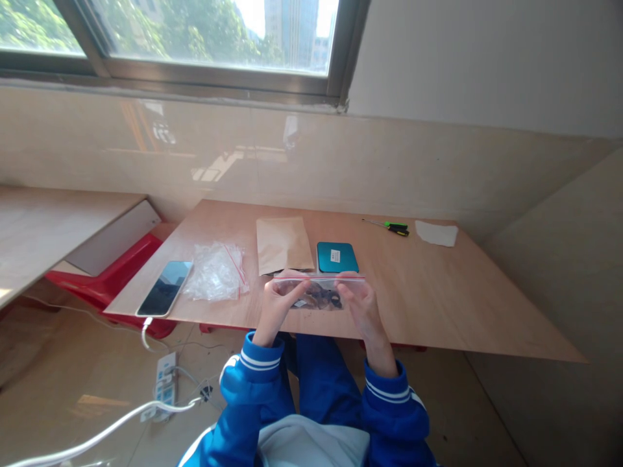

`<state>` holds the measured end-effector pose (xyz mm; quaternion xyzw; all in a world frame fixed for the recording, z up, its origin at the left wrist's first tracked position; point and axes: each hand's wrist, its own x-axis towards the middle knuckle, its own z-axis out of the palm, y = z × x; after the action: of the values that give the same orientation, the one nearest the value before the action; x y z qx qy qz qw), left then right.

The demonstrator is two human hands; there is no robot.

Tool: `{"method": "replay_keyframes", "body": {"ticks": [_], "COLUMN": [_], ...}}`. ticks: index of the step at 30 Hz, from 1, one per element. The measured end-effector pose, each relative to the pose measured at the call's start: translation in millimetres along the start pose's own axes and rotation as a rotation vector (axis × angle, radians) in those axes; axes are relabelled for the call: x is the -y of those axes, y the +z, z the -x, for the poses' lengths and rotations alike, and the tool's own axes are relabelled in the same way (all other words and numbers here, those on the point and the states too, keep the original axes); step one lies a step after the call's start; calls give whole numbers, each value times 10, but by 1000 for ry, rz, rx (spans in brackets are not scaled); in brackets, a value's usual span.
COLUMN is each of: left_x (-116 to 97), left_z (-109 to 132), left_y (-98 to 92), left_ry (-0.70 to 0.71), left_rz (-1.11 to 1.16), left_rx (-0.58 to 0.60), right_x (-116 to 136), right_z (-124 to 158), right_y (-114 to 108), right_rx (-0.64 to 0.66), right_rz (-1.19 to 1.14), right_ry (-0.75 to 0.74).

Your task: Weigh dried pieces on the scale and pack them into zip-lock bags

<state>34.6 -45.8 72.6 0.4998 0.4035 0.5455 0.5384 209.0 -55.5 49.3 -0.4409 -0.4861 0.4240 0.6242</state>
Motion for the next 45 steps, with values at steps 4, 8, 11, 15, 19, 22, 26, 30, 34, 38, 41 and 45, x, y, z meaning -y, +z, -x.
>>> {"method": "replay_keyframes", "body": {"ticks": [4,8,11,15,19,22,26,30,34,38,41,45], "left_x": [-18,1,8,17,40,38,19,48,112,146,154,174], "left_z": [3,7,15,23,15,4,11,24,19,8,2,11], "left_y": [-3,10,35,76,87,60,20,25,63,96,108,139], "left_ry": [-15,-44,-19,81,111,98,73,46,34,31,42,51], "left_rz": [27,41,45,-47,-69,-65,-50,-20,0,25,16,13], "left_rx": [73,121,105,-14,-96,-85,8,66,54,13,-5,-2], "right_x": [15,50,72,55,35,34,44,69,80,70,56,33], "right_z": [2,-12,-16,-15,-9,4,14,6,10,21,22,24], "right_y": [22,53,65,95,129,125,115,137,180,216,227,246], "right_rx": [29,8,14,-24,-60,26,65,73,20,-54,-19,-15], "right_rz": [33,52,74,82,73,4,-27,45,105,118,102,82], "right_ry": [22,-2,-29,-100,-80,27,108,110,30,34,75,110]}}
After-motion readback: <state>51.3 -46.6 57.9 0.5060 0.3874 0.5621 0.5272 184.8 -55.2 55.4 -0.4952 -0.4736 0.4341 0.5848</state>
